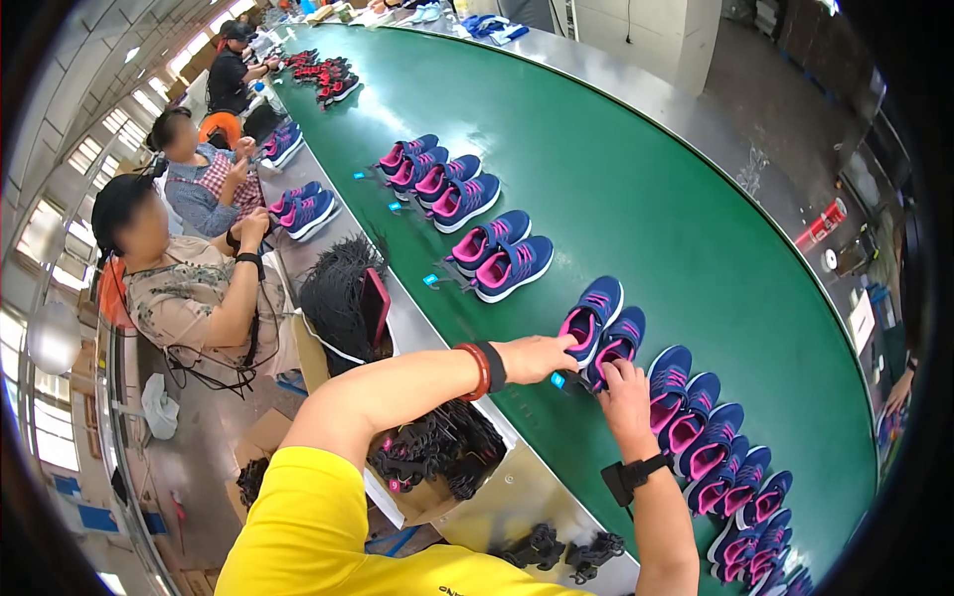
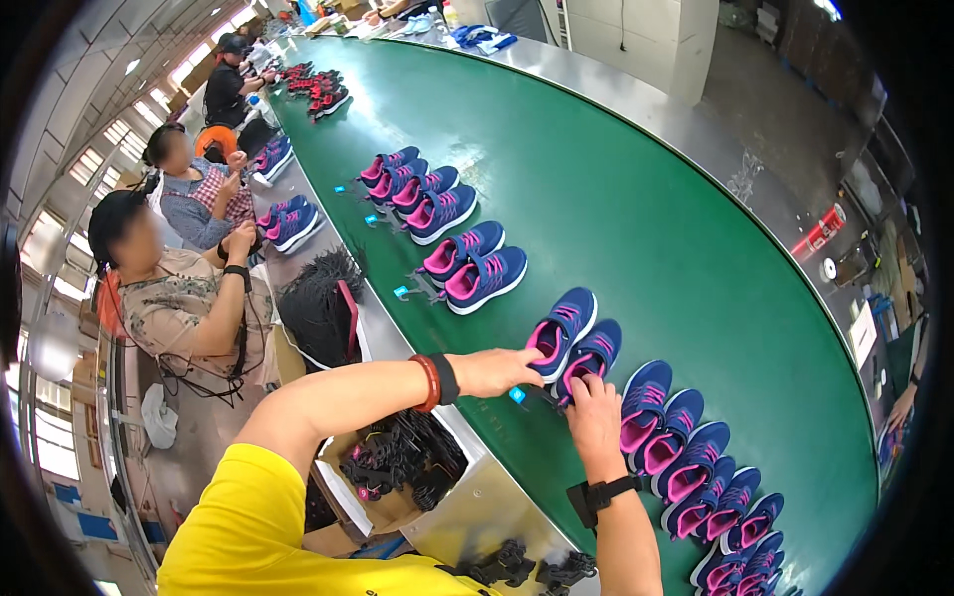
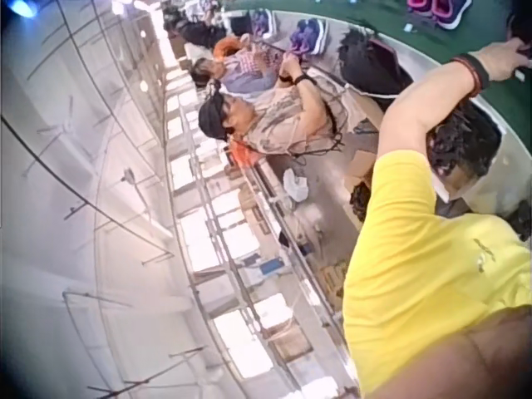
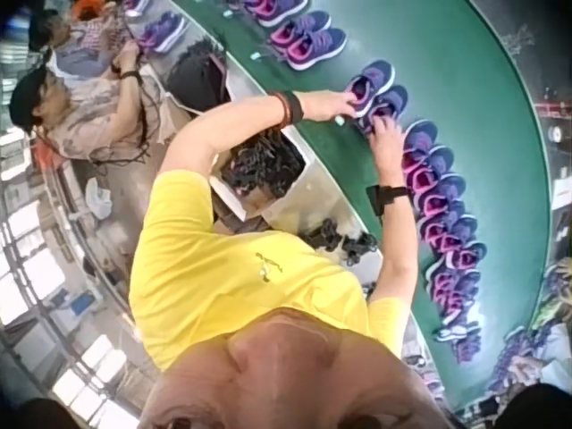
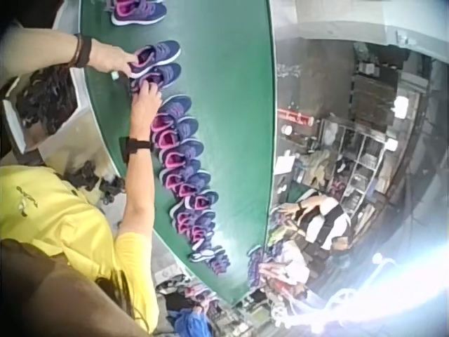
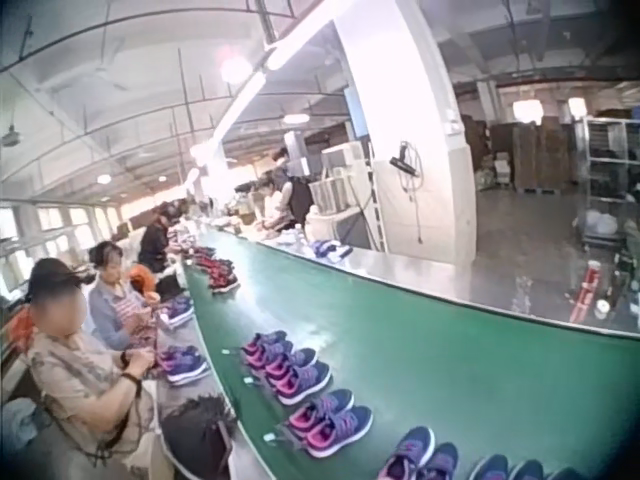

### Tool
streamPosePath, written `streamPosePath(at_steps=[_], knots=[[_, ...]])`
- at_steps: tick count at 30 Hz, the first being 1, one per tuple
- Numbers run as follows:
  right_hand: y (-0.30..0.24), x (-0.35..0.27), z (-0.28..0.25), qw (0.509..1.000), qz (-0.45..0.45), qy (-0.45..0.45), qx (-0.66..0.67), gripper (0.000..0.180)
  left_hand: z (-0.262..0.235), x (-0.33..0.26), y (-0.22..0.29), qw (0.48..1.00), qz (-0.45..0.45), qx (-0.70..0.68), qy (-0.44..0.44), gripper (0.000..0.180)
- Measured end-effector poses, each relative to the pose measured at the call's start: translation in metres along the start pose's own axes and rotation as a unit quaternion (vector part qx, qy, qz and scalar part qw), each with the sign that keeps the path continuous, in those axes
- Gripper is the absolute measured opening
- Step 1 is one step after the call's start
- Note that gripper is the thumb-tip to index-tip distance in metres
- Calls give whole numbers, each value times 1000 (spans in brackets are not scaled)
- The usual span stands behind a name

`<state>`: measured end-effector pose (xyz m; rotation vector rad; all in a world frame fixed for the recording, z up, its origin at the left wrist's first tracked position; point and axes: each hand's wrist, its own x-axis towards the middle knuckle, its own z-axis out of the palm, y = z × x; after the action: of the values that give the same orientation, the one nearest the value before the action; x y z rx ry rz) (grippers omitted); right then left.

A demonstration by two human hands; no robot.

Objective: The person attaches small blue tags to pairs of blue and pink sneakers on a green conveyor belt using a black plastic clip tool. The person repeatedly picks up the clip tool, secures it to the shoe tongue, and moves to the next pair.

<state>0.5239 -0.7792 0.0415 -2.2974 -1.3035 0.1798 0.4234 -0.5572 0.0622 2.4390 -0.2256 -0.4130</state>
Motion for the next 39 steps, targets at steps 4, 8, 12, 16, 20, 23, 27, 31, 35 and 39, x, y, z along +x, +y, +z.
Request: streamPosePath(at_steps=[4, 8, 12, 16, 20, 23, 27, 31, 35, 39], knots=[[-12, -33, -22, 998, 8, -12, 66, 50, -6, -11, 16, 987, -80, 117, -71, 61], [-8, -118, -62, 993, 67, -5, 96, 33, -5, -1, 28, 967, 25, 206, 150, 45], [-10, -195, -104, 980, 154, -54, 111, 23, 5, 37, 76, 972, 127, 145, 132, 25], [-5, -236, -125, 978, 178, -54, 95, 15, 39, 63, 118, 978, 144, 106, 106, 27], [-15, -267, -145, 966, 240, -33, 88, 12, 52, 67, 119, 984, 122, 63, 109, 25], [-18, -276, -133, 973, 218, -35, 73, 11, 46, 64, 117, 990, 85, 75, 82, 33], [-27, -267, -127, 992, 96, -83, 8, 27, 45, 71, 117, 987, 77, 99, 100, 35], [-32, -253, -129, 995, 45, -88, -16, 38, 49, 80, 96, 982, 60, 122, 130, 39], [-23, -264, -134, 967, 246, 25, 65, 32, 52, 85, 72, 972, 111, 152, 141, 34], [0, -345, -143, 886, 455, 49, 77, 23, 59, 92, 60, 987, 67, 73, 129, 26]])
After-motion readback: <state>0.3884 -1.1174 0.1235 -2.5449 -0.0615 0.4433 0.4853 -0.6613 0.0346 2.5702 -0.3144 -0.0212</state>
